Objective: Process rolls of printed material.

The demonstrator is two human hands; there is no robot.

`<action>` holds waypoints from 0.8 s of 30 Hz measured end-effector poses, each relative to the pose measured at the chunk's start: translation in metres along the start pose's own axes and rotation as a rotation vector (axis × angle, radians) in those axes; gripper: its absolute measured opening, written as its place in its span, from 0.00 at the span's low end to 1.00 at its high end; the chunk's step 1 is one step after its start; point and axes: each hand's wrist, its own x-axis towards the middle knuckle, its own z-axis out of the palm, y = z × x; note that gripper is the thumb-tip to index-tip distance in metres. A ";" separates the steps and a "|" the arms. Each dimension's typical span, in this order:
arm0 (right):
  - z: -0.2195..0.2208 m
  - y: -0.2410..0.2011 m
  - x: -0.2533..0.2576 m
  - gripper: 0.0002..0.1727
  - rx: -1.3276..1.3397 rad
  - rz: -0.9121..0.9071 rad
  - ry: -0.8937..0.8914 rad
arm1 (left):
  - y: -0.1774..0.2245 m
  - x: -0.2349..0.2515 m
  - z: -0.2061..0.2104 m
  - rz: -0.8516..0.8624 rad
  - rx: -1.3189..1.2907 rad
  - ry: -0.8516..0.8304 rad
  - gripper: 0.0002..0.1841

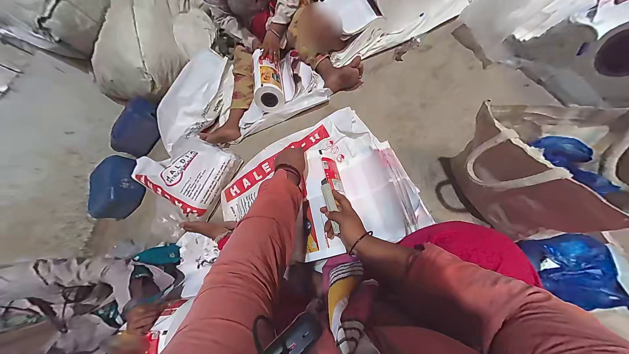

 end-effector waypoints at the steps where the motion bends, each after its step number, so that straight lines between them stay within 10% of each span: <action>1: 0.000 0.001 -0.001 0.40 0.003 0.001 0.000 | -0.017 0.022 0.014 0.013 -0.062 0.073 0.21; 5: -0.003 0.000 0.003 0.40 0.004 -0.001 0.025 | -0.063 0.065 0.047 0.082 -0.368 0.306 0.19; 11: -0.004 -0.001 0.003 0.38 0.010 0.000 0.039 | -0.094 0.012 0.079 -0.051 -0.742 0.279 0.68; 24: -0.038 -0.108 -0.002 0.42 -0.600 -0.317 0.340 | -0.179 -0.073 0.202 -0.560 -0.570 0.302 0.35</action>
